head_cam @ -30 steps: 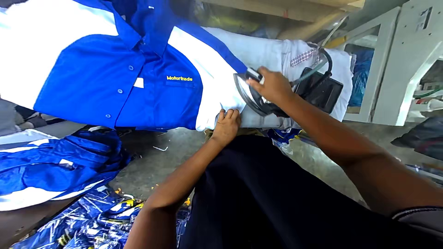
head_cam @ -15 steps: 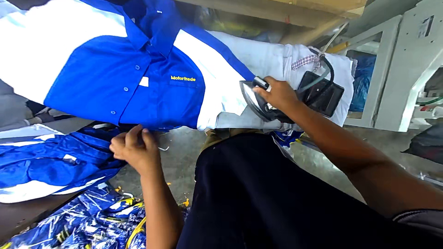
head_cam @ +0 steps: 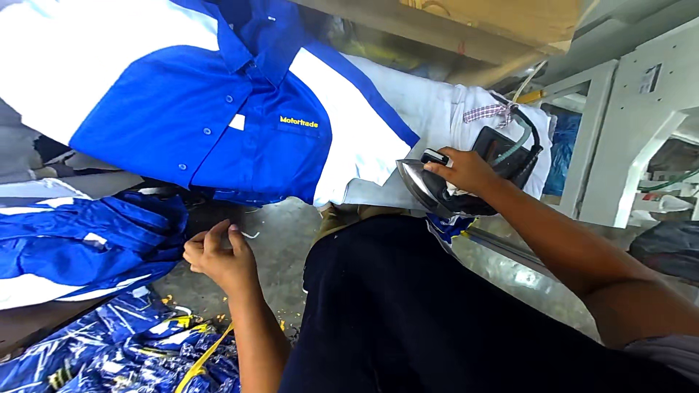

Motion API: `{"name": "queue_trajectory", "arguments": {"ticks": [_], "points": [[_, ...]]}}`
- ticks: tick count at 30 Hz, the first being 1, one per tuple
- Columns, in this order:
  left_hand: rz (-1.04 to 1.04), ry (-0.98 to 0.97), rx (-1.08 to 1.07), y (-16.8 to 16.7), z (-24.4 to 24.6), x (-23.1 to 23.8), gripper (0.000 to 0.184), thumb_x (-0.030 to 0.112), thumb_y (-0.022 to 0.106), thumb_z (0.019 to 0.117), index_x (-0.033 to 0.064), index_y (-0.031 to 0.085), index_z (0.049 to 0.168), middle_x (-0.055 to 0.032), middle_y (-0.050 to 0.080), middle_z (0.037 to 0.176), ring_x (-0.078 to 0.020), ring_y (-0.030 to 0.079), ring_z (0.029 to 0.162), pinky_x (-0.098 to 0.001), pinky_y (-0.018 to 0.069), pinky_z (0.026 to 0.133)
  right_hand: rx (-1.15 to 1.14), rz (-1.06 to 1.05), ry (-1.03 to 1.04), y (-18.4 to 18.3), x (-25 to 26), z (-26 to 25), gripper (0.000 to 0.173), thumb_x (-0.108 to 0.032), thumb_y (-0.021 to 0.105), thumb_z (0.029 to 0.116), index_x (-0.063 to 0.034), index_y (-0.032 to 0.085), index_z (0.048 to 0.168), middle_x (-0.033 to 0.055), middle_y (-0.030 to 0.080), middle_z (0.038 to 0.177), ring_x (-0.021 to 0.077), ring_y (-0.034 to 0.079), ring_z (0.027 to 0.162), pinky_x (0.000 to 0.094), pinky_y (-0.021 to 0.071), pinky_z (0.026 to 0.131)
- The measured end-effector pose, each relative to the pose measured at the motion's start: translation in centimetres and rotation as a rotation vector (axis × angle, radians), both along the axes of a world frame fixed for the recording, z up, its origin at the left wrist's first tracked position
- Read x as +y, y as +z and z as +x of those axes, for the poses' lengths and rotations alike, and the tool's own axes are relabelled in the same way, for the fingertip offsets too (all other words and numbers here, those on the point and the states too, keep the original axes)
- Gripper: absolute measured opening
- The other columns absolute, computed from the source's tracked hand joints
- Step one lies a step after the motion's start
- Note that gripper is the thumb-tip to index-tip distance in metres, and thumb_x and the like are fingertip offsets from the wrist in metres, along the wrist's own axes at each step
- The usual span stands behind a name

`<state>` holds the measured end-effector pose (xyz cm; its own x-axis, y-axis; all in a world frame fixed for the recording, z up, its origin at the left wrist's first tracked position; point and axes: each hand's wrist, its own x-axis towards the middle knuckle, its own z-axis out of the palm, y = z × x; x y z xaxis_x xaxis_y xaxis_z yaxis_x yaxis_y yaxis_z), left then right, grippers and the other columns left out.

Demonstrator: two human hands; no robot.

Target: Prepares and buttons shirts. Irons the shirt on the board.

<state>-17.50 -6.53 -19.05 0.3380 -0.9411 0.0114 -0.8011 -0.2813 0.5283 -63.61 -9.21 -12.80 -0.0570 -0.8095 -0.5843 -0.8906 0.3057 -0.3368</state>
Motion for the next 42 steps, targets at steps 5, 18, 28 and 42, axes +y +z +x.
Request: {"name": "queue_trajectory", "arguments": {"ticks": [5,18,28,42], "points": [[-0.039,0.001,0.02,0.6,0.3,-1.1,0.031,0.017,0.057,0.1002,-0.0063,0.071,0.115,-0.0353,0.057,0.123,-0.0475,0.051,0.121,-0.0559,0.0342,0.105,-0.006,-0.132,-0.062,1.2,-3.1,1.2,0.055,-0.048,0.056,0.1047,-0.0002,0.063,0.132,0.03,0.07,0.104,0.0499,0.069,0.098,0.0682,0.0506,0.085],[-0.036,-0.22,0.094,0.7,-3.8,-2.6,0.029,0.014,0.058,0.0969,-0.0063,0.072,0.112,-0.0341,0.059,0.12,-0.0489,0.054,0.118,-0.0632,0.0366,0.102,0.02,-0.116,0.003,-0.6,-13.2,7.2,0.058,-0.054,0.052,0.1048,-0.0059,0.059,0.136,0.0236,0.07,0.112,0.0428,0.068,0.107,0.0629,0.0523,0.087],[-0.001,-0.338,0.142,0.1,-5.9,-4.1,0.028,0.014,0.059,0.0981,-0.006,0.071,0.113,-0.0328,0.059,0.125,-0.0491,0.053,0.12,-0.065,0.0355,0.103,0.009,-0.134,0.107,-0.9,-12.4,7.5,0.055,-0.053,0.055,0.1033,-0.006,0.062,0.132,0.0233,0.07,0.108,0.0438,0.069,0.104,0.063,0.0523,0.085],[0.037,-0.306,0.135,0.0,-4.8,-1.3,0.029,0.013,0.056,0.0979,-0.0077,0.071,0.111,-0.0343,0.059,0.124,-0.0499,0.054,0.12,-0.0665,0.0349,0.102,-0.073,0.016,0.052,0.7,-0.3,-1.3,0.052,-0.046,0.06,0.1038,-0.0024,0.064,0.131,0.0281,0.071,0.1,0.0482,0.069,0.095,0.0678,0.0511,0.083]]}}
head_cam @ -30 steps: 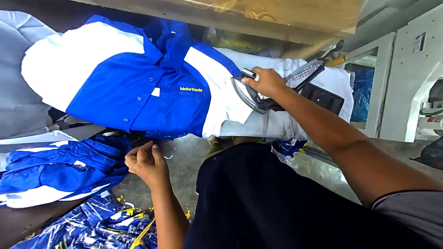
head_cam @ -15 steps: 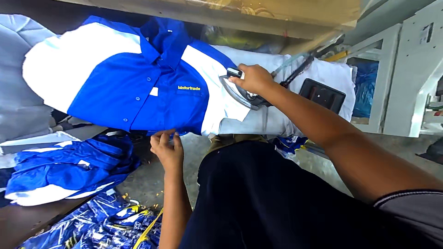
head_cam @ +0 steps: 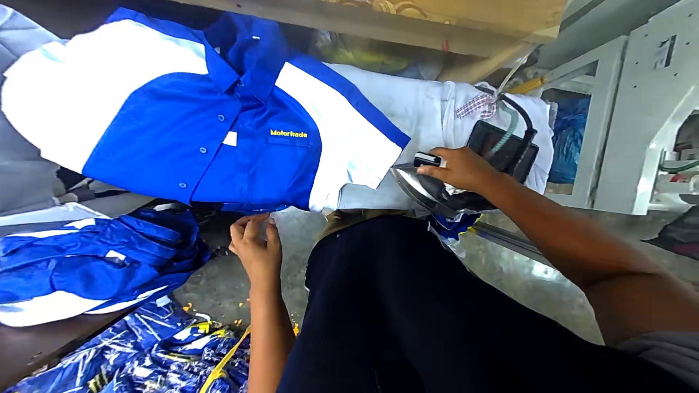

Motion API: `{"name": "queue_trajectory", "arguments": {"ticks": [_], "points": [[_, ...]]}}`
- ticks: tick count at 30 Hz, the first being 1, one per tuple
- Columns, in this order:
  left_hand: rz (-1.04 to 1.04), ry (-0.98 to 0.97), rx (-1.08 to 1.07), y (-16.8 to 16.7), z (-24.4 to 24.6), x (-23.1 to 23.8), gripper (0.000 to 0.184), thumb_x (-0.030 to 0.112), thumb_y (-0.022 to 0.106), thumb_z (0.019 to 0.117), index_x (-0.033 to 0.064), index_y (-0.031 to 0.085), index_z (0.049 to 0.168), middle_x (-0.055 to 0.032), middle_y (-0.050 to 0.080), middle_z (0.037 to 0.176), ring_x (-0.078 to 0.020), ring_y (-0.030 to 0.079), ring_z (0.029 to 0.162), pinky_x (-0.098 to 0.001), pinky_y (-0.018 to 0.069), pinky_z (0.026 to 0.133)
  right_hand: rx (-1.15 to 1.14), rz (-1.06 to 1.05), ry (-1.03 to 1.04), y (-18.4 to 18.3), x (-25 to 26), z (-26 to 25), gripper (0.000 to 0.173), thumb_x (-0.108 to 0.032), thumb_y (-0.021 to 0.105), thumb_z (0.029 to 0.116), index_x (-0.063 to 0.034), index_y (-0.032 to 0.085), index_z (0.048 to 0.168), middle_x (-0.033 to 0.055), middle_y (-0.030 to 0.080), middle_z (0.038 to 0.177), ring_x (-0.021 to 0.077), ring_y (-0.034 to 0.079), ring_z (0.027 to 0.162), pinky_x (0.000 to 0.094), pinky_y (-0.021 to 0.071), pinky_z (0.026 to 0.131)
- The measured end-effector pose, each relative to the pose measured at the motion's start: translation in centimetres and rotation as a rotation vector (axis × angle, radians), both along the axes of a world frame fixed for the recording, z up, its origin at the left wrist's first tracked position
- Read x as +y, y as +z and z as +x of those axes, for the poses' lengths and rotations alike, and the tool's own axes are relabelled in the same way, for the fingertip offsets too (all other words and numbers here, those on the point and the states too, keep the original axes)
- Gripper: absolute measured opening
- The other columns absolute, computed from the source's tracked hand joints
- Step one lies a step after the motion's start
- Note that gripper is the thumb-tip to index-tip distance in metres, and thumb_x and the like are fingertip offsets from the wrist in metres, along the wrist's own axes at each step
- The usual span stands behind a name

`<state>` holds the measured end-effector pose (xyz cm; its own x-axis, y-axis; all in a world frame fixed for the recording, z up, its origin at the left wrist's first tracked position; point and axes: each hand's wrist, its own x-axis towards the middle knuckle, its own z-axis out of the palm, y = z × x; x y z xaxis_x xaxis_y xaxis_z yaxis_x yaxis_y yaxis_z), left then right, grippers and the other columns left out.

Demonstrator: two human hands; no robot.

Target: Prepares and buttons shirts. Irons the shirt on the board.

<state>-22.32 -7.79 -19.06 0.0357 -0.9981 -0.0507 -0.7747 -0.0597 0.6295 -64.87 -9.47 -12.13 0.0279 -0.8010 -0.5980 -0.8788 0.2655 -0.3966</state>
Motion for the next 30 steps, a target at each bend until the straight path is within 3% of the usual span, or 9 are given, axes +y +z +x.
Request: {"name": "queue_trajectory", "arguments": {"ticks": [6,17,19,25,30], "points": [[-0.011,-0.062,0.009,-0.1,-1.1,-1.5,0.028,0.015,0.057,0.0985,-0.0066,0.071,0.111,-0.0324,0.059,0.125,-0.0485,0.054,0.12,-0.0658,0.0338,0.104,0.094,-0.105,-0.11,-0.7,-0.9,-0.6,0.055,-0.048,0.056,0.1046,-0.0024,0.063,0.133,0.0292,0.071,0.1,0.0505,0.069,0.094,0.0684,0.051,0.08],[0.069,-0.054,0.054,0.1,-2.3,-0.3,0.029,0.011,0.056,0.0992,-0.0091,0.069,0.114,-0.0334,0.059,0.124,-0.0482,0.057,0.117,-0.0637,0.0392,0.102,0.198,-0.023,0.033,-1.0,-3.3,1.4,0.058,-0.051,0.054,0.105,-0.0006,0.06,0.133,0.0287,0.07,0.102,0.0498,0.069,0.098,0.0659,0.0522,0.08],[0.15,-0.203,0.07,0.1,-4.2,-0.8,0.027,0.008,0.057,0.0997,-0.0106,0.068,0.116,-0.0341,0.061,0.124,-0.0505,0.058,0.118,-0.067,0.0413,0.102,0.207,-0.006,0.004,-0.9,-4.2,2.0,0.058,-0.052,0.053,0.1054,-0.0011,0.059,0.134,0.0281,0.07,0.104,0.0491,0.069,0.1,0.0657,0.0522,0.082],[0.029,-0.856,0.087,-2.6,-13.5,-3.7,0.025,0.011,0.063,0.0981,-0.0004,0.073,0.118,-0.0239,0.069,0.12,-0.0448,0.064,0.115,-0.065,0.0459,0.099,0.197,0.004,0.034,-0.8,-3.9,1.5,0.057,-0.051,0.052,0.1059,-0.0011,0.058,0.133,0.0275,0.07,0.1,0.048,0.069,0.096,0.0646,0.0527,0.081],[0.129,-1.062,-0.286,-4.9,-18.0,-4.1,0.036,-0.001,0.054,0.0994,-0.0036,0.061,0.135,-0.0247,0.06,0.135,-0.0449,0.057,0.124,-0.0631,0.0434,0.101,0.126,-0.004,-0.002,-0.1,-3.6,-0.2,0.056,-0.05,0.055,0.1049,-0.0016,0.061,0.134,0.0291,0.07,0.101,0.0496,0.069,0.096,0.0672,0.0514,0.082]]}}
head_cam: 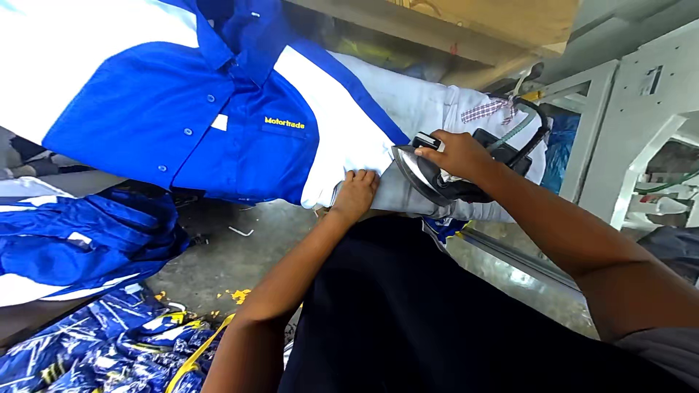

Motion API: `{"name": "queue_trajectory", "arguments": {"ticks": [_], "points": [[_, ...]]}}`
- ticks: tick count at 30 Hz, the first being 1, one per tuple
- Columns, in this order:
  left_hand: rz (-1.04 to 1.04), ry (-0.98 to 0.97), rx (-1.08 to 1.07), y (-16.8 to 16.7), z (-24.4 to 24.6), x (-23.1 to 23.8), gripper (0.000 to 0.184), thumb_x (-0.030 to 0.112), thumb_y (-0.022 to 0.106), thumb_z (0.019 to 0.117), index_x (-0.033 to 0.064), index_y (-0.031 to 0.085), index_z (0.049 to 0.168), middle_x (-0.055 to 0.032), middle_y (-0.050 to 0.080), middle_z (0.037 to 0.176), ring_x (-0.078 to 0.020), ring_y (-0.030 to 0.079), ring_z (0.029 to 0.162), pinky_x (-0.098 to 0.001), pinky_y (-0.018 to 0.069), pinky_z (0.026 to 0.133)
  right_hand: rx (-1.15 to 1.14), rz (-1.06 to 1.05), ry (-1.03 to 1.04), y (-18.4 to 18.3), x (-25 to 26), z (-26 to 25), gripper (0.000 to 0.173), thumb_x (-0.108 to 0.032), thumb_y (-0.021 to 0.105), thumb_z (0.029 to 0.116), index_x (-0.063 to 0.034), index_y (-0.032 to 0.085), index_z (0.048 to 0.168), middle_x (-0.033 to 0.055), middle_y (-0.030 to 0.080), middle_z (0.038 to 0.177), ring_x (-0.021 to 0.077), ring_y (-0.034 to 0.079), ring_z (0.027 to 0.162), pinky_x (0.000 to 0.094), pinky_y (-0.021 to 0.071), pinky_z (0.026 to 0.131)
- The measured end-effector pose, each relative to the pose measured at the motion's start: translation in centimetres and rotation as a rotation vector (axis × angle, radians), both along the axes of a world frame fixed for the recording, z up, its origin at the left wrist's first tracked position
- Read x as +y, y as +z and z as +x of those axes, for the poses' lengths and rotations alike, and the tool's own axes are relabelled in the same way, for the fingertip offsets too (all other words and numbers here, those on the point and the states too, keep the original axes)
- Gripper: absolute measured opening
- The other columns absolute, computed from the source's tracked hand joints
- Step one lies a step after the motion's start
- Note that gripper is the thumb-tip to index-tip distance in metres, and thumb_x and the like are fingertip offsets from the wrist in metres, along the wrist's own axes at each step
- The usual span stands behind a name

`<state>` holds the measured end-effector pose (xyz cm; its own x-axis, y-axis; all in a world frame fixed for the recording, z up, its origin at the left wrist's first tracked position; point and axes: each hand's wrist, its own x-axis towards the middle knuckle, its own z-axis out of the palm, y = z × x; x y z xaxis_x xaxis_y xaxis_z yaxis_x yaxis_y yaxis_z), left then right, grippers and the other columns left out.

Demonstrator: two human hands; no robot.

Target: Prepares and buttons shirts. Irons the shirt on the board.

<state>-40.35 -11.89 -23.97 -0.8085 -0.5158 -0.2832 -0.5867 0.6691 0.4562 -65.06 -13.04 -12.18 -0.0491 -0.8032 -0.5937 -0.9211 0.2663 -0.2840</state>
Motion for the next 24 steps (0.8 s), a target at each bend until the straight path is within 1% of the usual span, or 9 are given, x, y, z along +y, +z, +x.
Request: {"name": "queue_trajectory", "arguments": {"ticks": [4,7,9,11,13,16,17,20,24], "points": [[-0.059,-0.012,-0.056,0.0,-0.4,0.7,0.038,-0.005,0.052,0.0984,-0.0034,0.061,0.135,-0.0223,0.06,0.135,-0.0426,0.058,0.124,-0.0633,0.0427,0.101,-0.009,-0.049,-0.016,-0.2,-1.1,1.2,0.057,-0.051,0.054,0.1048,-0.0036,0.06,0.136,0.0287,0.07,0.105,0.0495,0.069,0.099,0.0676,0.0513,0.084],[-0.062,-0.039,-0.102,0.7,-0.4,0.7,0.034,-0.004,0.054,0.0982,-0.0029,0.065,0.13,-0.021,0.062,0.133,-0.0424,0.058,0.124,-0.0649,0.0409,0.102,0.013,-0.069,0.004,-1.3,-3.3,2.7,0.058,-0.053,0.052,0.1049,-0.0042,0.059,0.136,0.0276,0.07,0.105,0.0488,0.069,0.1,0.0664,0.0518,0.084],[-0.051,-0.067,-0.15,1.2,-0.4,1.2,0.029,-0.002,0.055,0.0987,-0.0046,0.066,0.125,-0.0202,0.062,0.134,-0.0418,0.058,0.124,-0.0655,0.0398,0.103,0.001,-0.1,-0.04,-1.7,-5.0,3.1,0.058,-0.052,0.051,0.1052,-0.0031,0.059,0.135,0.027,0.07,0.107,0.0475,0.069,0.103,0.0658,0.052,0.086],[-0.027,-0.073,-0.185,1.4,-0.5,1.1,0.027,0.003,0.055,0.1006,-0.0049,0.067,0.124,-0.0193,0.061,0.136,-0.0411,0.056,0.126,-0.0657,0.0379,0.106,0.011,-0.094,-0.078,-1.4,-6.4,3.6,0.059,-0.053,0.05,0.1055,-0.0044,0.057,0.137,0.0255,0.069,0.111,0.045,0.068,0.106,0.0636,0.0519,0.088],[-0.009,-0.059,-0.183,1.4,-0.4,1.3,0.028,0.01,0.057,0.1023,-0.0044,0.068,0.124,-0.0191,0.06,0.137,-0.041,0.056,0.127,-0.0659,0.0362,0.107,0.013,-0.083,-0.063,-1.3,-6.2,3.8,0.057,-0.053,0.051,0.1055,-0.0053,0.057,0.137,0.0247,0.069,0.11,0.0443,0.068,0.106,0.063,0.0522,0.087],[-0.026,0.014,-0.058,1.3,0.6,1.7,0.042,0.019,0.063,0.1017,-0.0005,0.06,0.139,-0.0221,0.063,0.132,-0.0426,0.058,0.125,-0.0666,0.0355,0.108,-0.002,-0.074,0.028,-1.4,-3.8,3.1,0.056,-0.051,0.053,0.1052,-0.0036,0.059,0.135,0.0259,0.07,0.104,0.0465,0.069,0.099,0.0648,0.0531,0.084],[-0.038,0.049,0.013,1.2,1.1,2.1,0.045,0.019,0.065,0.1003,0.001,0.059,0.141,-0.0231,0.065,0.129,-0.0433,0.06,0.123,-0.0675,0.036,0.108,-0.002,-0.058,0.045,-1.5,-2.9,2.8,0.055,-0.05,0.054,0.1052,-0.0031,0.059,0.134,0.0262,0.07,0.102,0.047,0.069,0.098,0.0651,0.0529,0.083],[-0.066,0.16,0.197,1.5,2.4,2.8,0.039,0.017,0.065,0.0981,0.0028,0.065,0.134,-0.0213,0.067,0.125,-0.0417,0.062,0.121,-0.0672,0.0391,0.105,0.022,-0.036,0.033,-1.5,-2.7,2.8,0.057,-0.052,0.053,0.1047,-0.0034,0.059,0.134,0.0263,0.07,0.104,0.047,0.069,0.1,0.0647,0.0523,0.083],[-0.052,0.295,0.28,2.7,3.5,2.4,0.032,0.016,0.066,0.0977,0.0009,0.07,0.125,-0.0211,0.069,0.122,-0.0423,0.063,0.118,-0.0674,0.0394,0.103,-0.002,-0.077,-0.031,-1.5,-5.6,4.6,0.059,-0.054,0.052,0.1046,-0.0044,0.059,0.135,0.0251,0.07,0.109,0.0449,0.068,0.105,0.0636,0.0524,0.086]]}}
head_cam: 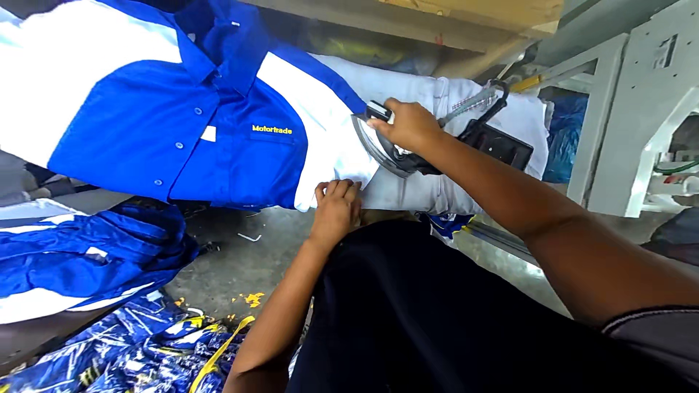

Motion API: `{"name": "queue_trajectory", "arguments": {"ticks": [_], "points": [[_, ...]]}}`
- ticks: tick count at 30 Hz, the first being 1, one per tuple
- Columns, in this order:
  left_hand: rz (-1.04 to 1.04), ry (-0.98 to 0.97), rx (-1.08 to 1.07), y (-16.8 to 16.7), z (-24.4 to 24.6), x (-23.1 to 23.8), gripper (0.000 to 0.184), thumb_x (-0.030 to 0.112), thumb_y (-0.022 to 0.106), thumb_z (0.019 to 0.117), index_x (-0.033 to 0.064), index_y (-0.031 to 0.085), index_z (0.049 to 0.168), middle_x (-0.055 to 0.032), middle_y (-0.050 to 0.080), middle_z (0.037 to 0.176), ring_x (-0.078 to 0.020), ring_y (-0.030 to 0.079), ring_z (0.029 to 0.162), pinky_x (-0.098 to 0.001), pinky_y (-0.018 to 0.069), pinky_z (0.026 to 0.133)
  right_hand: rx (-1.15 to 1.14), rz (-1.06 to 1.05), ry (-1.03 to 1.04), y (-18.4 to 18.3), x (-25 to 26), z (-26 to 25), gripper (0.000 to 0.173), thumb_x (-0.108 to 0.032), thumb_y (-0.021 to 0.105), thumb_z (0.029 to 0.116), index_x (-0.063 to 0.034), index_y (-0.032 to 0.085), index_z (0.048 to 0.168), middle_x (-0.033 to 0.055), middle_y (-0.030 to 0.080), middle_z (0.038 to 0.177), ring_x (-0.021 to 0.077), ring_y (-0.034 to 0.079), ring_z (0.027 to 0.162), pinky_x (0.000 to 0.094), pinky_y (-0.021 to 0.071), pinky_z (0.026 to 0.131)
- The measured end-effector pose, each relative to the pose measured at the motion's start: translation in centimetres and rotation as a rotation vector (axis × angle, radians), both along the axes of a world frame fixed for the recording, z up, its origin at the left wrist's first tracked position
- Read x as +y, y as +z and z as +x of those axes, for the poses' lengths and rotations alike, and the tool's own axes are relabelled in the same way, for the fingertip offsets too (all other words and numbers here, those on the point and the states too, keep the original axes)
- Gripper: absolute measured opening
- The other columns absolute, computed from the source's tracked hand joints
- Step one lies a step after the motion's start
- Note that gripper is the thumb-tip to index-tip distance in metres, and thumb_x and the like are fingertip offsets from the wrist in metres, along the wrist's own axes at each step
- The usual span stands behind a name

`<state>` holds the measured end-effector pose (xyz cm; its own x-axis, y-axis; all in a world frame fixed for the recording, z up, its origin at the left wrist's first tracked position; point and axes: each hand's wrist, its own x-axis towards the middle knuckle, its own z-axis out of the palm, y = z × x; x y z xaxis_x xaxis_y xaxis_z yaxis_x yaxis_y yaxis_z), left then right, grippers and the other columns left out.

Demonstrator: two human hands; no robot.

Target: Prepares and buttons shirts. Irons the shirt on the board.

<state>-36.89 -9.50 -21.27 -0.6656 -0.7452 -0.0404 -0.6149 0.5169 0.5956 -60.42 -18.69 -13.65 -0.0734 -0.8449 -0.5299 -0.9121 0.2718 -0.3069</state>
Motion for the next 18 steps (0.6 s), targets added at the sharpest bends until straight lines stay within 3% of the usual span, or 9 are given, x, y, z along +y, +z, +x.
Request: {"name": "queue_trajectory", "arguments": {"ticks": [3,7,11,18], "points": [[-0.012,0.137,0.015,1.5,1.9,-0.3,0.028,0.017,0.064,0.099,0.0,0.072,0.121,-0.0227,0.069,0.12,-0.0432,0.063,0.116,-0.0683,0.039,0.102,-0.038,-0.012,0.046,0.3,-0.3,0.2,0.057,-0.052,0.052,0.1052,-0.0032,0.058,0.133,0.0243,0.069,0.108,0.0438,0.068,0.104,0.0623,0.0525,0.086],[-0.002,0.424,-0.037,3.8,7.3,0.0,0.034,0.019,0.06,0.101,-0.0018,0.069,0.125,-0.0281,0.064,0.127,-0.0493,0.057,0.122,-0.0717,0.0354,0.104,-0.081,0.066,0.09,1.2,2.8,-3.2,0.057,-0.051,0.054,0.1048,-0.0017,0.06,0.132,0.0274,0.069,0.107,0.0474,0.067,0.103,0.0669,0.0507,0.086],[-0.049,0.699,-0.026,3.6,11.0,0.8,0.035,0.019,0.056,0.1012,-0.0068,0.068,0.122,-0.0336,0.063,0.125,-0.0528,0.056,0.121,-0.0705,0.0345,0.104,-0.094,0.059,0.031,2.8,5.6,-7.0,0.057,-0.051,0.054,0.1051,-0.0002,0.063,0.13,0.0281,0.069,0.106,0.0465,0.068,0.101,0.0663,0.0499,0.086],[-0.108,0.64,0.021,3.7,7.6,0.6,0.033,0.018,0.056,0.1016,-0.006,0.069,0.119,-0.0313,0.064,0.121,-0.049,0.058,0.119,-0.0672,0.034,0.106,-0.081,-0.08,0.045,0.9,0.8,-4.1,0.059,-0.054,0.053,0.1042,-0.0042,0.062,0.134,0.0256,0.07,0.111,0.0453,0.068,0.106,0.0656,0.051,0.089]]}}
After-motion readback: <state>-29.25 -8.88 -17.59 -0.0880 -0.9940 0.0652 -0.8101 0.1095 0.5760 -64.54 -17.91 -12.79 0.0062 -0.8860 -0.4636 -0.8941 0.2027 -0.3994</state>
